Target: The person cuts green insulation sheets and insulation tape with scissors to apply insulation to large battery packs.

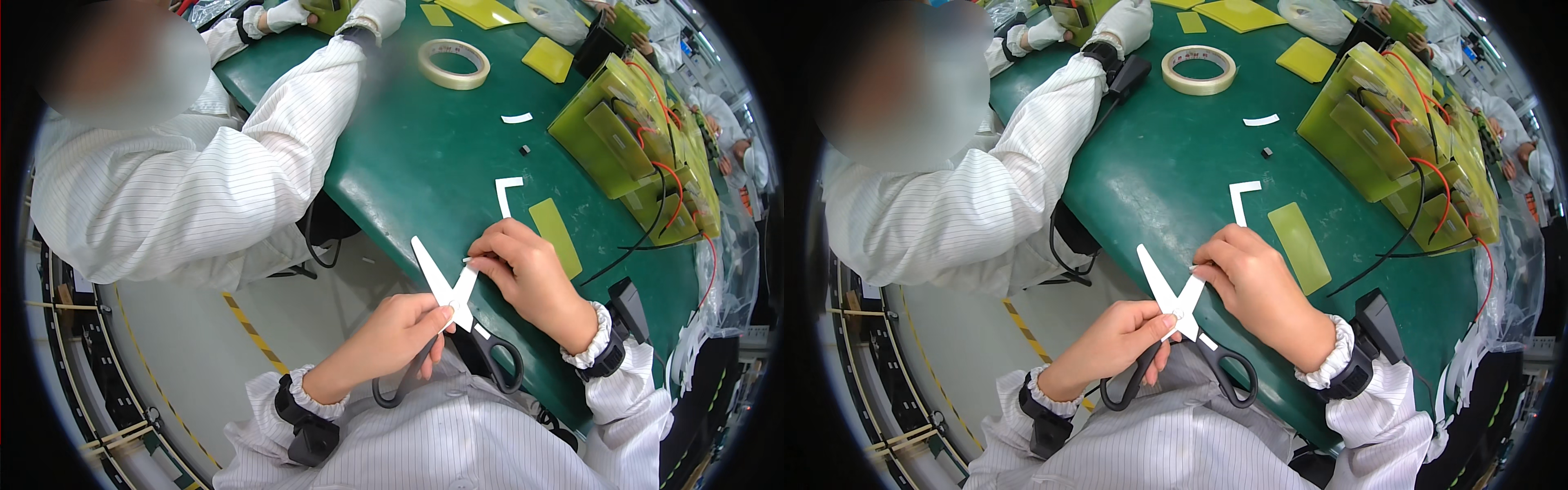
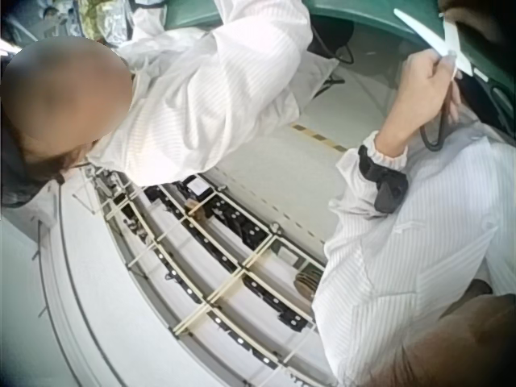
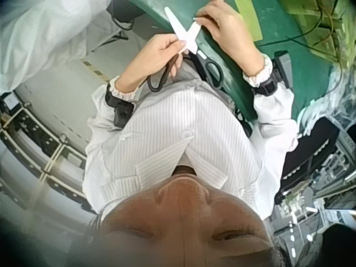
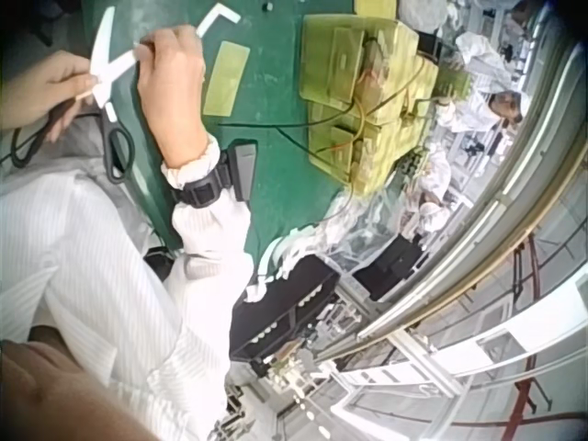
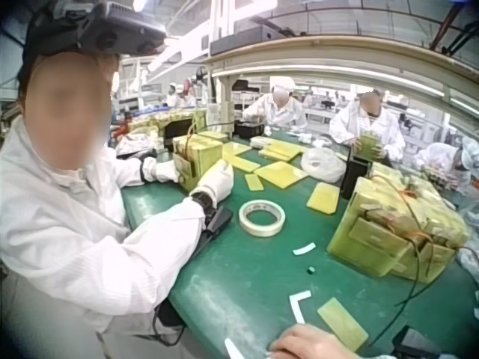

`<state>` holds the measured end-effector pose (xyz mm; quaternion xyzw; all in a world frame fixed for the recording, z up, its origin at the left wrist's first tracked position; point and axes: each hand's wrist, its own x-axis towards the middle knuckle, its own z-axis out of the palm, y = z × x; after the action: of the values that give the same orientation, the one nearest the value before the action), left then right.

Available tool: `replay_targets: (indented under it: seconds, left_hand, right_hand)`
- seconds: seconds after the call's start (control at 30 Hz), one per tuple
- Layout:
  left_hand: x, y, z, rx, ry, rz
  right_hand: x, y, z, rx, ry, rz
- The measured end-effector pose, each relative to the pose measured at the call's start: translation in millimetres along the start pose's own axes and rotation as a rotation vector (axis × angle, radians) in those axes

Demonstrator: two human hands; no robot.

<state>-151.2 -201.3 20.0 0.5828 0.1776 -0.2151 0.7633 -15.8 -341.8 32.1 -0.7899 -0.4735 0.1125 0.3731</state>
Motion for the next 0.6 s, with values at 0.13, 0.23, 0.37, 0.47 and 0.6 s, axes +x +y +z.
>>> replay_targets:
  seconds: [0.13,0.23,0.37,0.47,0.6]
  left_hand:
    - [-0.5,2.1,-1.3,0.036,-0.012,-0.024]
    - [-0.8,2.4,-1.0,0.019,-0.015,-0.048]
    - [-0.4,0.6,-1.9,-0.001,-0.017,-0.041]
    - [-0.6,1.0,-0.9,-0.006,-0.024,-0.043]
    - [-0.1,1.6,-0.7,0.008,-0.018,-0.04]
  right_hand:
    - [-2.6,-2.4,9.4,-0.04,0.088,-0.012]
    - [-4.1,-1.1,10.8,-0.05,0.085,-0.019]
    - [-2.5,0.6,11.6,-0.058,0.087,-0.062]
    - [-0.3,4.5,10.3,-0.061,0.078,-0.116]
    - [0.8,6.4,11.9,-0.088,0.051,-0.18]
